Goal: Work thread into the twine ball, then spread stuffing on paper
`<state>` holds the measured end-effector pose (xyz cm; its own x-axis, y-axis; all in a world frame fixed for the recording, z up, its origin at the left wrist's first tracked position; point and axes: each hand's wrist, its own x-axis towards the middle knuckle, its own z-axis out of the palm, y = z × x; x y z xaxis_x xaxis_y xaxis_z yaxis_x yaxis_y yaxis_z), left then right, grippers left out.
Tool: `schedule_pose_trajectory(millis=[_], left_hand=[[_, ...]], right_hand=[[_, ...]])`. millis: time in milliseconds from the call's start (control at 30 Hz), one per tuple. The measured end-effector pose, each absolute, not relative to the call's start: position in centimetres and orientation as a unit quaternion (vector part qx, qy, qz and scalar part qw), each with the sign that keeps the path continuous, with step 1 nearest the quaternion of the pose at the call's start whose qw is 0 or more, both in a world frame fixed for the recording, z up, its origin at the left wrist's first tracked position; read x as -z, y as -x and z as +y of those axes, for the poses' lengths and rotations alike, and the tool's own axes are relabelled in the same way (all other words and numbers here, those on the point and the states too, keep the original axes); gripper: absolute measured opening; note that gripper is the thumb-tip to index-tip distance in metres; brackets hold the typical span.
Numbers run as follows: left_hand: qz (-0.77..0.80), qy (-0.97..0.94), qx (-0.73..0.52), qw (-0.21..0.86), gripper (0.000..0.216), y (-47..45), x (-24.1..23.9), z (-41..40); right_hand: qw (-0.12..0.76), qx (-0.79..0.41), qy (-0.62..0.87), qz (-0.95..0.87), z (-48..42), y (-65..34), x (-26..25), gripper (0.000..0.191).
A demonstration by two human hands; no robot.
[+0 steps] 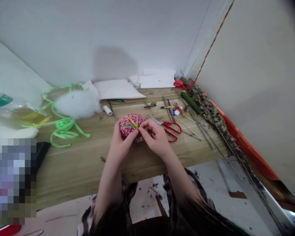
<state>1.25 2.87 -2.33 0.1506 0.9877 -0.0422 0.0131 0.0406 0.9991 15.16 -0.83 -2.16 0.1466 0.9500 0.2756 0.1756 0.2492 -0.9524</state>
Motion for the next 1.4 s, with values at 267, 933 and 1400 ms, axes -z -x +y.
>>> schedule_pose_trajectory(millis=[267, 933, 1400], left_hand=[[0.479, -0.523, -0.449, 0.543, 0.06, -1.4, 2.32, 2.86], [0.48, -0.506, -0.459, 0.55, 0.05, -1.54, 2.34, 2.98], [0.477, -0.497, -0.454, 0.566, 0.053, -1.31, 2.51, 3.12]], right_hand=[[0.559, -0.341, 0.509, -0.559, -0.87, -15.16, 2.02, 0.01], [0.552, -0.351, 0.514, -0.555, -0.93, -15.13, 1.97, 0.013], [0.556, -0.348, 0.509, -0.557, -0.91, -15.18, 2.01, 0.011]])
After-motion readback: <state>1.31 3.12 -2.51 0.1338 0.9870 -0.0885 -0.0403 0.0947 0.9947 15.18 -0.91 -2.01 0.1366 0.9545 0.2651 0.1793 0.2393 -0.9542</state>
